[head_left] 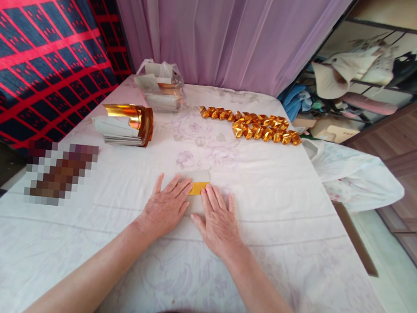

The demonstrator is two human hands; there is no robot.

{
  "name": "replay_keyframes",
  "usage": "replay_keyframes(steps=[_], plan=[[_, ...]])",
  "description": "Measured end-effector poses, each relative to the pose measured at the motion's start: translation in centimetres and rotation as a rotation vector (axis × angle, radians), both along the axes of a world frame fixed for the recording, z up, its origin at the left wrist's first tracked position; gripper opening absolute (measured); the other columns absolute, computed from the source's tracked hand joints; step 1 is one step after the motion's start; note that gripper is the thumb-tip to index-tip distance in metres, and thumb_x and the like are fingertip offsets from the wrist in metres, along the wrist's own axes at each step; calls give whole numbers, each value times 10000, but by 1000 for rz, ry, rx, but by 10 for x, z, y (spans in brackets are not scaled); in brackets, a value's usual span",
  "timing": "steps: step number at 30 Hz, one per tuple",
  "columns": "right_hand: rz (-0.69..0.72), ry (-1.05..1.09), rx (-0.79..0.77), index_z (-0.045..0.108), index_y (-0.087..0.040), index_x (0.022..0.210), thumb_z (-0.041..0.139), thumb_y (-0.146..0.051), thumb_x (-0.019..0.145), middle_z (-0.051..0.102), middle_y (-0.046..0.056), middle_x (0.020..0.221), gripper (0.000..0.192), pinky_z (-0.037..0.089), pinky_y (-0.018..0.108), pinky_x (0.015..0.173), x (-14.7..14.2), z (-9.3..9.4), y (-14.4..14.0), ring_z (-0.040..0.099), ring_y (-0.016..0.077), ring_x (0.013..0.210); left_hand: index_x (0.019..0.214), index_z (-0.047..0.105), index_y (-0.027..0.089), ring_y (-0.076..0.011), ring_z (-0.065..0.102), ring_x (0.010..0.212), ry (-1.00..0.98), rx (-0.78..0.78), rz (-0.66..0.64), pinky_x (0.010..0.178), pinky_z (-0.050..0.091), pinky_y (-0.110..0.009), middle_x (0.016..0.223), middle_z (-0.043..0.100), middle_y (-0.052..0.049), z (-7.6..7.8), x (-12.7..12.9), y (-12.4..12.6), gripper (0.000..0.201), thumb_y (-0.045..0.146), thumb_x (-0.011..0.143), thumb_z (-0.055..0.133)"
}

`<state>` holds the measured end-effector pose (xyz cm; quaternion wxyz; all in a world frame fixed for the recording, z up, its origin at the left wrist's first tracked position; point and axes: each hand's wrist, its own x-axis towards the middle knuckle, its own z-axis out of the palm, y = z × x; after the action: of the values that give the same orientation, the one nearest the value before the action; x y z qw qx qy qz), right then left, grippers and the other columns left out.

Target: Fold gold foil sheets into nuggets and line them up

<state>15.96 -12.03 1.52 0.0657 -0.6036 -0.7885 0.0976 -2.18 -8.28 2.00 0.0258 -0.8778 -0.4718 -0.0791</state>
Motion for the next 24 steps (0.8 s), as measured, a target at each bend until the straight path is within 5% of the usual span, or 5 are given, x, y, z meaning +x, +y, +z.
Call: replay_keyframes(steps=[12,24], plan=[[-1,9,21,369,-117,1498,386,-463,983,276,119,1591,620,114,598,1189,1,-1,0,230,292,1474,1485,383,210,-255,370,1419,-1,-9,-19,1196,63,-586,1522,445,-64,-17,-15,-5,544,470,1019,274],[-3,15,15,400,-120,1481,408,-461,974,327,125,1572,612,147,615,1177,1,2,1,269,306,1454,1477,399,215,-266,344,1431,0,-1,8,1192,99,-584,1517,455,-62,-15,-22,-10,539,466,1008,316]])
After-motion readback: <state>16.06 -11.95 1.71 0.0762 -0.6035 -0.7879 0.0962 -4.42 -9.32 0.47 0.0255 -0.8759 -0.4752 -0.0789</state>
